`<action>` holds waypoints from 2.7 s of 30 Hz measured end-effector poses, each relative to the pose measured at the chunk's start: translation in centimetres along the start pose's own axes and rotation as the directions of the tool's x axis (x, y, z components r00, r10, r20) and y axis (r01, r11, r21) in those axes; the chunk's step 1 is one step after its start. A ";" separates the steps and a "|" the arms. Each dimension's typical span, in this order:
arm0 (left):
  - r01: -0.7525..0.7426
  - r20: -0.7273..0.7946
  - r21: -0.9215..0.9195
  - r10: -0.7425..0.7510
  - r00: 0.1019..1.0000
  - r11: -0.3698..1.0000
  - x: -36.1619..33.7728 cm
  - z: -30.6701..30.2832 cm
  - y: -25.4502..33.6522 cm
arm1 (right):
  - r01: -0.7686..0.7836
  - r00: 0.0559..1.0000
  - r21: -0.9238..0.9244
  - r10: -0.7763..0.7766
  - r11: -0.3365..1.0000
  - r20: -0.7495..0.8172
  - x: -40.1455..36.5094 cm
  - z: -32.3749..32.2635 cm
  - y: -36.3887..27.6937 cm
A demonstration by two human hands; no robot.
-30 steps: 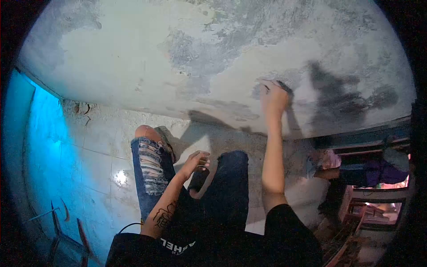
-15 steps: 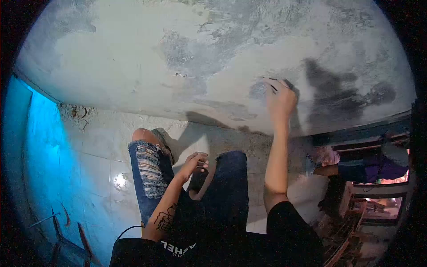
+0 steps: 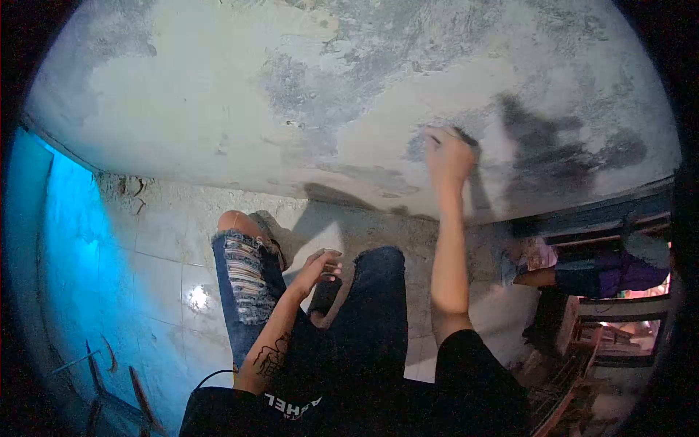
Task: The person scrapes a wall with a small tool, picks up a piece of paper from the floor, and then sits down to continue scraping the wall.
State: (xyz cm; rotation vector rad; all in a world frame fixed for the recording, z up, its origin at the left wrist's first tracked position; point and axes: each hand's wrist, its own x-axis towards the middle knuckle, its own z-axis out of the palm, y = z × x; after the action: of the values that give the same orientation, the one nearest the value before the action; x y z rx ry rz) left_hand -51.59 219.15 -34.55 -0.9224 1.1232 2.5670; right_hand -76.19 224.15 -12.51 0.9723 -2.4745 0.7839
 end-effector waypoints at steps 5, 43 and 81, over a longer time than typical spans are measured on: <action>-0.017 0.030 -0.002 0.017 0.999 1.000 0.3 -0.1 -0.4 | 0.135 0.991 -0.149 -0.131 0.980 0.035 0.0 0.7 1.1; 0.012 0.006 -0.032 -0.011 1.000 0.999 0.4 0.2 -0.1 | -0.005 0.995 0.026 0.007 1.000 -0.102 -0.5 -2.2 -0.4; 0.017 0.006 0.040 -0.018 1.000 0.999 0.1 0.6 0.1 | -0.011 0.991 -0.403 0.065 0.915 0.121 0.5 2.9 2.1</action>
State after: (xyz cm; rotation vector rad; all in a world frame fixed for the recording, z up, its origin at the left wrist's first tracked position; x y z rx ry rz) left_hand -51.96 219.51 -34.27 -0.9098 1.1546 2.5227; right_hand -78.42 223.40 -15.30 0.8450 -2.6252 0.2039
